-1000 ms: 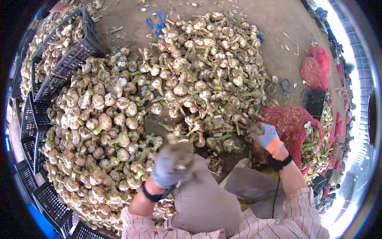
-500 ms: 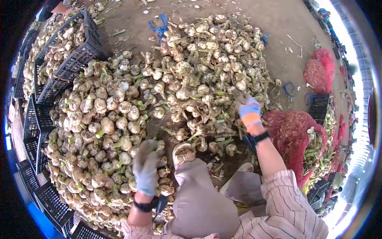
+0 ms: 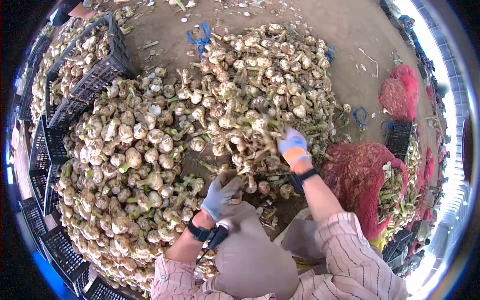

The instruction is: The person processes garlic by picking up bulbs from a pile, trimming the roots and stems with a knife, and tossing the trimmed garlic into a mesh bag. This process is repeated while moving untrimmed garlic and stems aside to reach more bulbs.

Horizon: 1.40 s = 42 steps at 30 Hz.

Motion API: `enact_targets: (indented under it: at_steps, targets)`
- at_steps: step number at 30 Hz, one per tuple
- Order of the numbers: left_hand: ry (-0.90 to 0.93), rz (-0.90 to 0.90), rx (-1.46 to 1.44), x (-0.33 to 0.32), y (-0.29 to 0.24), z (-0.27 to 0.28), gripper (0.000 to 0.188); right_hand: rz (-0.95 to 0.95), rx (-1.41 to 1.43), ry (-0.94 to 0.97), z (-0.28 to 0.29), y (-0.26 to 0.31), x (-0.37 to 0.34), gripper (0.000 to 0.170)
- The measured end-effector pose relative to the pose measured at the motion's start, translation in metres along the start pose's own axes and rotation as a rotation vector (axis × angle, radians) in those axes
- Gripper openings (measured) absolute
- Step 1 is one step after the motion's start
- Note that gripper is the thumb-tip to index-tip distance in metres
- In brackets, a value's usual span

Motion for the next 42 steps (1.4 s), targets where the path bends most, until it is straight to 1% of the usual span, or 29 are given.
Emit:
enact_targets:
  at_steps: [1, 2, 3, 4, 5, 6, 7, 8, 10, 11, 12, 14, 16, 17, 18, 20, 21, 23, 25, 28, 31, 34, 35, 38, 40, 41, 42]
  targets:
    - [0.071, -0.202, 0.318, 0.005, 0.001, 0.004, 0.042, -0.031, 0.237, -0.091, 0.024, -0.001, -0.018, 0.027]
    - [0.080, -0.425, 0.616, 0.007, 0.003, 0.009, 0.044, -0.066, 0.472, -0.182, 0.041, -0.008, -0.037, 0.026]
    - [0.122, -0.603, 0.847, 0.006, -0.001, 0.002, 0.045, -0.099, 1.002, -0.225, 0.028, -0.033, -0.050, 0.024]
    - [0.179, -0.365, 0.548, 0.003, -0.010, -0.015, 0.046, -0.265, 1.207, -0.164, 0.045, -0.022, -0.074, 0.027]
    - [0.166, -0.139, 0.234, -0.001, -0.018, -0.031, 0.046, -0.430, 1.433, -0.124, 0.049, -0.006, -0.095, 0.019]
    - [0.162, -0.176, 0.154, 0.002, -0.031, -0.050, 0.046, -0.430, 1.472, -0.039, 0.048, 0.002, -0.111, 0.020]
    - [0.153, -0.213, 0.072, 0.004, -0.039, -0.063, 0.046, -0.332, 1.521, 0.180, 0.048, 0.016, -0.129, 0.025]
    - [0.140, -0.249, -0.012, 0.005, -0.043, -0.069, 0.046, -0.121, 1.283, 0.249, 0.053, 0.035, -0.146, 0.030]
    - [0.173, -0.260, -0.029, 0.016, -0.032, -0.064, 0.047, -0.264, 1.836, 0.346, 0.023, 0.045, -0.166, 0.024]
    - [0.153, -0.427, 0.002, 0.003, -0.046, -0.066, 0.043, -0.333, 1.802, 0.352, -0.014, 0.028, -0.174, 0.024]
    - [0.147, -0.473, 0.144, 0.000, -0.047, -0.063, 0.041, -0.400, 1.767, 0.354, -0.065, 0.003, -0.178, 0.024]
    - [0.141, -0.565, 0.429, 0.001, -0.046, -0.055, 0.039, -0.296, 1.508, 0.245, -0.061, -0.004, -0.174, 0.023]
    - [0.121, -0.584, 0.482, -0.014, -0.055, -0.055, 0.055, 0.007, 1.044, 0.034, 0.043, 0.036, -0.164, 0.022]
    - [0.110, -0.593, 0.508, -0.022, -0.060, -0.056, 0.063, -0.171, 1.354, 0.093, 0.054, 0.035, -0.163, 0.029]
    - [0.157, -0.478, 0.334, -0.022, -0.053, -0.054, 0.087, 0.148, 0.964, -0.038, 0.093, 0.055, -0.162, 0.030]
    - [0.213, -0.507, 0.287, -0.031, -0.050, -0.054, 0.091, 0.599, 0.215, 0.048, 0.118, 0.068, -0.169, 0.052]
    - [0.244, -0.527, 0.265, -0.034, -0.051, -0.055, 0.094, 0.610, -0.003, 0.084, 0.131, 0.090, -0.172, 0.060]
    - [0.202, -0.796, 0.742, -0.050, -0.075, -0.074, 0.095, 0.657, -0.098, 0.091, 0.132, 0.096, -0.173, 0.060]
    - [0.140, -0.462, 0.195, -0.045, -0.064, -0.067, 0.091, 0.681, -0.167, 0.100, 0.134, 0.102, -0.173, 0.058]
    - [0.039, -0.661, 0.900, -0.046, -0.064, -0.070, 0.083, 0.643, -0.086, 0.046, 0.137, 0.103, -0.171, 0.051]
    - [0.049, -0.666, 0.839, -0.041, -0.050, -0.062, 0.069, 0.675, -0.052, 0.056, 0.133, 0.101, -0.173, 0.050]
    - [0.143, -0.500, 0.422, -0.033, -0.033, -0.058, 0.061, 0.696, -0.037, 0.033, 0.127, 0.094, -0.173, 0.048]
    - [0.136, -0.535, 0.479, -0.033, -0.032, -0.058, 0.060, 0.682, -0.018, 0.033, 0.126, 0.093, -0.172, 0.048]
    - [0.236, -0.568, 0.581, -0.036, -0.043, -0.069, 0.049, 0.664, 0.008, 0.040, 0.127, 0.090, -0.164, 0.046]
    - [0.326, -0.471, 0.385, -0.039, -0.036, -0.072, 0.042, 0.675, -0.007, 0.063, 0.127, 0.086, -0.162, 0.046]
    - [0.497, -0.501, 0.243, -0.041, -0.030, -0.074, 0.043, 0.587, -0.061, 0.026, 0.121, 0.072, -0.155, 0.042]
    - [0.546, -0.479, 0.243, -0.051, -0.030, -0.075, 0.041, 0.496, -0.112, -0.013, 0.109, 0.050, -0.142, 0.038]
Point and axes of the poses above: each hand's wrist, its own x-axis towards the middle knuckle, its own z-axis out of the back of the hand, y = z × x, the point moved 6 cm from there along x, towards the middle knuckle, and after that the axes turned 7 degrees about x, right-handed, at the moved point
